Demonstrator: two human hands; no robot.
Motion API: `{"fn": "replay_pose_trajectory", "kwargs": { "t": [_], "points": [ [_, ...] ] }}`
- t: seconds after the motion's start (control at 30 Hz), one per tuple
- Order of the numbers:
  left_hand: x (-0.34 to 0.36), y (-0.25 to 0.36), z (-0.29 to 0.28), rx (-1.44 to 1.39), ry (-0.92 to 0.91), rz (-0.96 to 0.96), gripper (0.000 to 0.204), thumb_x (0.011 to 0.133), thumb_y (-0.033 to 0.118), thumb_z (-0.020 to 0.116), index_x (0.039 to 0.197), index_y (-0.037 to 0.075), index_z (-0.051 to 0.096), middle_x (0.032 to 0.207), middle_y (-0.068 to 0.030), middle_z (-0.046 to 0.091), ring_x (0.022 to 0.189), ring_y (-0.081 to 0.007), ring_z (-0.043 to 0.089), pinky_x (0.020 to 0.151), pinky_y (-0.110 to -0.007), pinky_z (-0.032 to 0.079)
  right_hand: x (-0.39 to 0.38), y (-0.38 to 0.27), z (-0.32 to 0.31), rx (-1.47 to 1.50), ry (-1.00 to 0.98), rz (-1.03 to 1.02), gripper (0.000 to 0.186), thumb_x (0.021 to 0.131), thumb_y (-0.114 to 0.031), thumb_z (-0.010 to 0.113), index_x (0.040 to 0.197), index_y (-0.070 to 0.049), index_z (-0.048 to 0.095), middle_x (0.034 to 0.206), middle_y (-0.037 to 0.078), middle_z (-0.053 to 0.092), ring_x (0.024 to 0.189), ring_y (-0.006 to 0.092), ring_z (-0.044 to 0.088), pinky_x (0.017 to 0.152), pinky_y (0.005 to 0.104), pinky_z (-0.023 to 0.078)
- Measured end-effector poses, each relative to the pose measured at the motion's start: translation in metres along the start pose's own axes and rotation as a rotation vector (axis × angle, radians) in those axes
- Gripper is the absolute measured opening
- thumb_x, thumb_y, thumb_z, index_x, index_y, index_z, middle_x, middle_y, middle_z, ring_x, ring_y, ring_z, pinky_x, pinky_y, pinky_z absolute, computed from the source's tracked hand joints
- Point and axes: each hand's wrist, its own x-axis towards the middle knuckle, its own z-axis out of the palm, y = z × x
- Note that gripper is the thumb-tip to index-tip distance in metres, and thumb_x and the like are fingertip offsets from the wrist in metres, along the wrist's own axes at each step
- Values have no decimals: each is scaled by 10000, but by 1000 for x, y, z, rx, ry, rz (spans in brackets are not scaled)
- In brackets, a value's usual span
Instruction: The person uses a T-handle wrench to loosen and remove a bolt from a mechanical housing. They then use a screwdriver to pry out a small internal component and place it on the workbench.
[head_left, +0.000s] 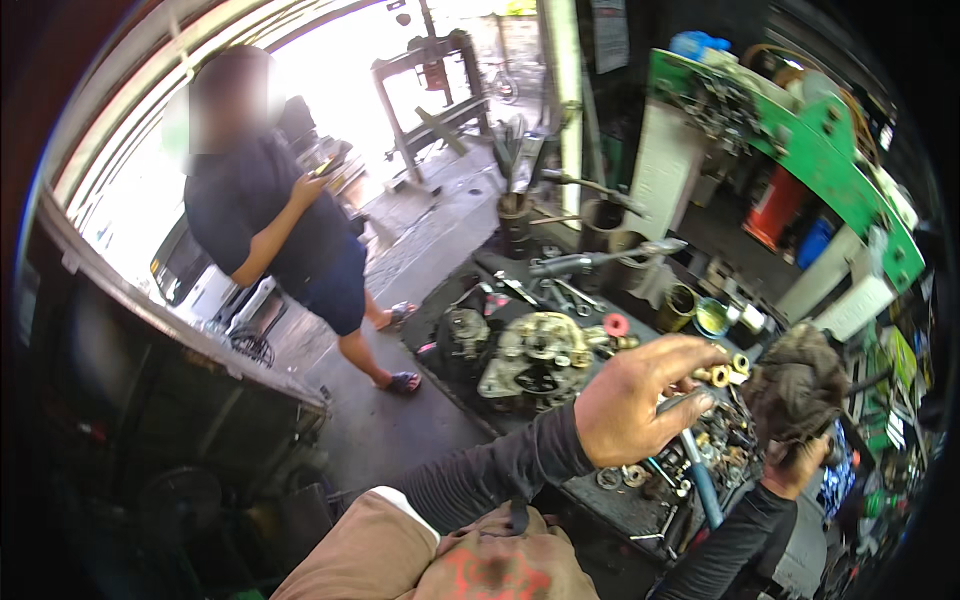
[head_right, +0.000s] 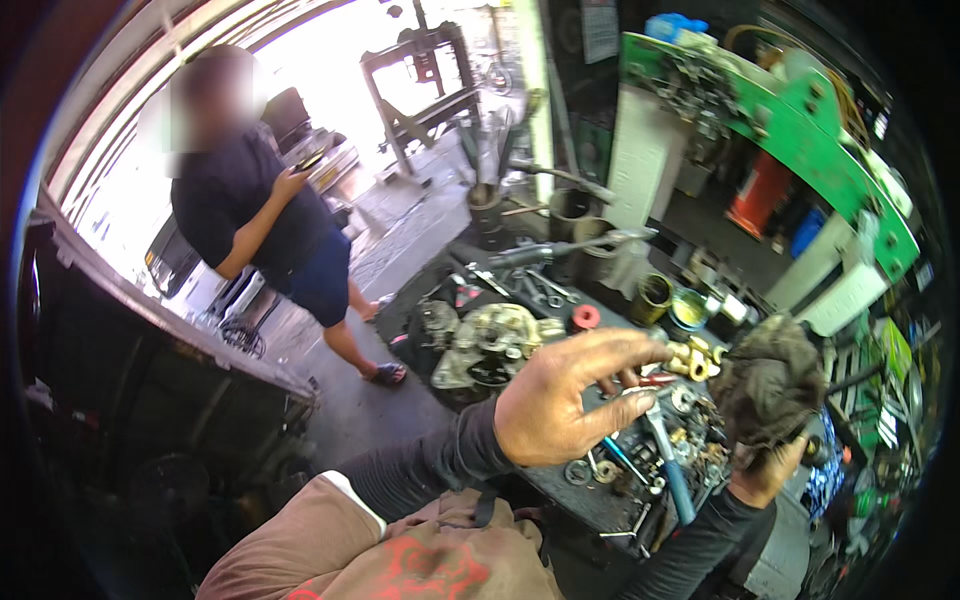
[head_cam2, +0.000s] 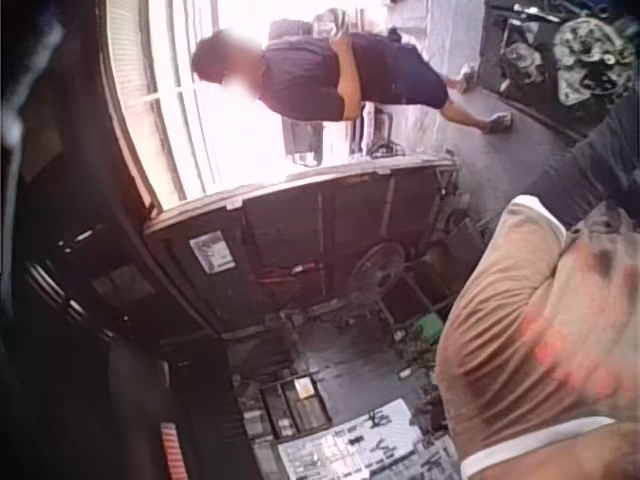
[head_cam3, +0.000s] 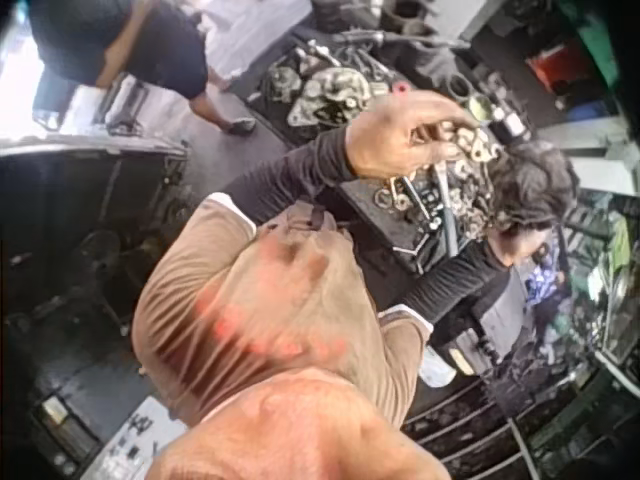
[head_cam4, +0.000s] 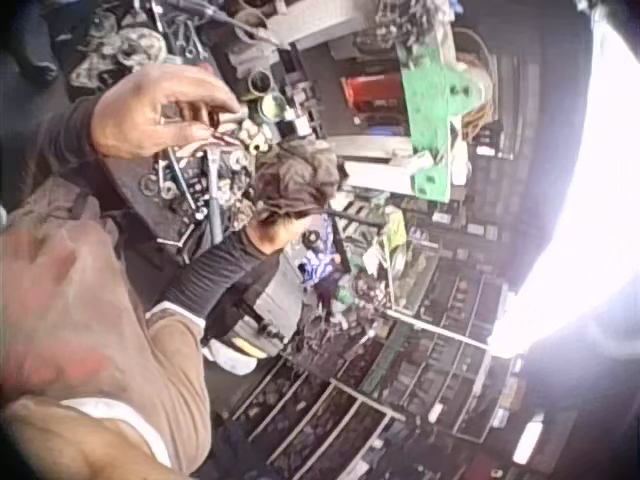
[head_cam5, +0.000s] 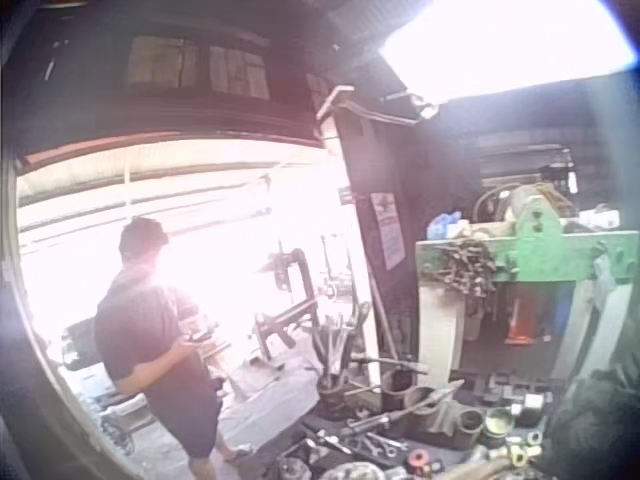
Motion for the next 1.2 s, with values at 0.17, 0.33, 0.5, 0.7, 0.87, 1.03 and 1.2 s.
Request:
{"fn": "replay_pose_trajectory", "kwargs": {
  "t": [0.17, 0.33, 0.5, 0.7, 0.87, 1.03, 1.2],
  "points": [
    [-17, -55, -134, 268, 342, -237, 312, 878, 19, 686, 1188, 21, 713, 1094, -112, 737, 891, -152, 725, 796, -307, 600, -18, 25, 82, -244, 62, -245, 473, 1060, -313, 483, 1472, -80, 499, 1429, 97, 580, 1300, 271, 574, 1139, 481, 440],
    [-124, -230, -259, 887, -74, -502, 553, 749, 83, 715, 1298, 64, 651, 1308, -190, 634, 1186, -367, 627, 1053, -430, 502, -25, 133, 263, 194, -106, 32, 437, 1012, -238, 551, 1410, -58, 560, 1351, 136, 596, 1233, 252, 602, 1121, 482, 456],
    [-143, -287, -262, 885, -593, -502, 588, 766, 83, 703, 1350, 109, 636, 1404, -181, 541, 1262, -384, 524, 1044, -479, 474, -48, 250, 419, -192, 95, -22, 295, 923, -18, 662, 1210, 35, 620, 1125, 102, 677, 1054, 160, 654, 971, 290, 506],
    [-133, -323, -283, 851, -731, -360, 529, 779, 117, 670, 1308, 120, 656, 1261, -139, 612, 1153, -305, 595, 941, -441, 497, -49, 365, 419, -513, 261, -43, 146, 1004, -31, 633, 1137, 29, 628, 1032, 35, 648, 929, 100, 592, 856, 253, 495],
    [-155, -328, -310, 810, -546, -196, 675, 690, 249, 775, 1332, 139, 596, 1281, -122, 616, 1122, -312, 615, 948, -451, 507, -26, 398, 411, -1000, 201, -264, 111, 961, 0, 633, 1070, 23, 630, 977, 105, 647, 896, 228, 627, 839, 323, 496],
    [-159, -268, -376, 706, -276, -394, 838, 622, 236, 874, 1391, 83, 578, 1386, -217, 588, 1197, -388, 619, 1026, -462, 497, 10, 432, 392, -1334, 86, -370, 280, 837, 72, 610, 1104, -9, 625, 1016, 178, 631, 968, 383, 622, 878, 431, 493],
    [-148, -231, -415, 632, -160, -481, 764, 603, 173, 927, 1291, 17, 636, 1249, -208, 681, 1118, -335, 686, 960, -404, 545, 9, 509, 345, -1468, -374, -7, 188, 862, -32, 684, 1048, -55, 693, 1041, 166, 627, 985, 373, 635, 879, 434, 524]
  ]
}}
